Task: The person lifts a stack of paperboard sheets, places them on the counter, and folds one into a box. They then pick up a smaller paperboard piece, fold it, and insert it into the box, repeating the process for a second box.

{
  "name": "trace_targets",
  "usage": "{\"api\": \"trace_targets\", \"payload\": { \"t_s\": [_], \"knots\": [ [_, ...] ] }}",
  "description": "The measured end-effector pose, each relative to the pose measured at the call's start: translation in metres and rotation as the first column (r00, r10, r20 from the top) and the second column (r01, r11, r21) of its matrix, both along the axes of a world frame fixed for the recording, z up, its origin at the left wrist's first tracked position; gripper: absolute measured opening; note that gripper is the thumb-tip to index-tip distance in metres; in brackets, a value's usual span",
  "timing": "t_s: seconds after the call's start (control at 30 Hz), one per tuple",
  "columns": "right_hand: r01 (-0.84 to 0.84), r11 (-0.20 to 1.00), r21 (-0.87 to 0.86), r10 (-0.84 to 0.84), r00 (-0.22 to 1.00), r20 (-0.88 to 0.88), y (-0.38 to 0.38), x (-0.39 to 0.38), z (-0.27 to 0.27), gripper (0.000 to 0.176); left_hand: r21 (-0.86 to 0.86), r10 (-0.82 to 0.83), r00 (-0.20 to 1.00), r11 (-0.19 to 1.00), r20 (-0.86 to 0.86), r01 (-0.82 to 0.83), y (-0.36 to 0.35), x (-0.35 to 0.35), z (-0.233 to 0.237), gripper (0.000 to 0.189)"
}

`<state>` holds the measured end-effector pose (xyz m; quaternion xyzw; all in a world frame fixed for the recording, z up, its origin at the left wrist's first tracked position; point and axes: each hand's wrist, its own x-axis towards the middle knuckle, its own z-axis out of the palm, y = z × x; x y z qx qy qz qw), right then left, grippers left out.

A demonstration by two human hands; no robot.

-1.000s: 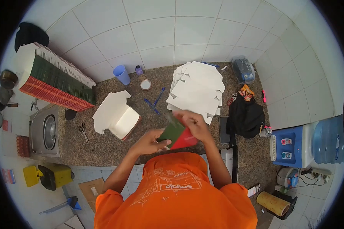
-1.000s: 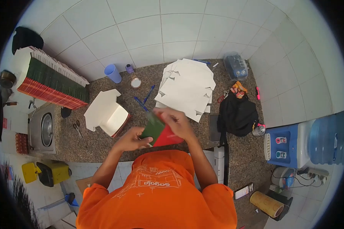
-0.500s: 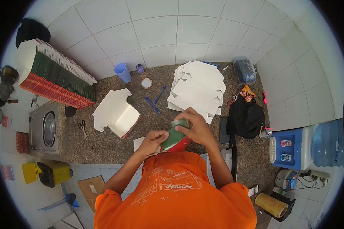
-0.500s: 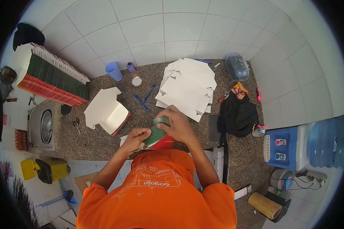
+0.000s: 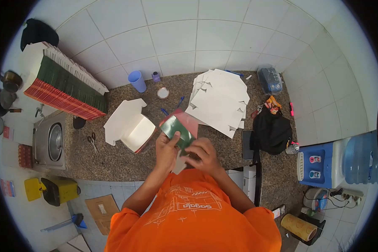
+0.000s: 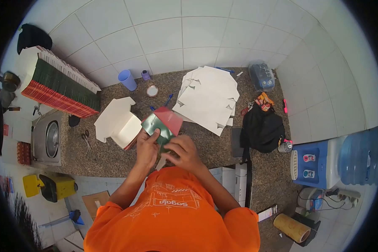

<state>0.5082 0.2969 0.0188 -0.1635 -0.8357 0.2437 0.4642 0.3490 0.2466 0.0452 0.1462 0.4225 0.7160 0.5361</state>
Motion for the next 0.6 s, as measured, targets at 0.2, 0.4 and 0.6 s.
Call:
{"api": "trace_targets", "payload": {
  "t_s": [0.2, 0.4, 0.6],
  "knots": [
    [0.152, 0.947, -0.284, -0.168, 0.985, -0.033, 0.028, -0.014, 0.023, 0.041, 0.113, 0.125, 0.935, 0.989, -0.331, -0.092, 0.015, 0.010, -0.008, 0.025],
    [0.004, 0.921, -0.389, -0.008, 1.000, -0.009, 0.026, -0.011, 0.039, 0.027, 0.048, 0.012, 0.994, 0.999, -0.106, -0.007, 0.025, -0.006, 0.013, 0.027],
    [0.178, 0.899, -0.400, -0.218, 0.974, -0.056, 0.035, -0.014, 0.035, 0.023, 0.110, -0.089, 0.974, 0.987, -0.207, 0.114, 0.015, 0.011, -0.021, 0.033]
  ]
}}
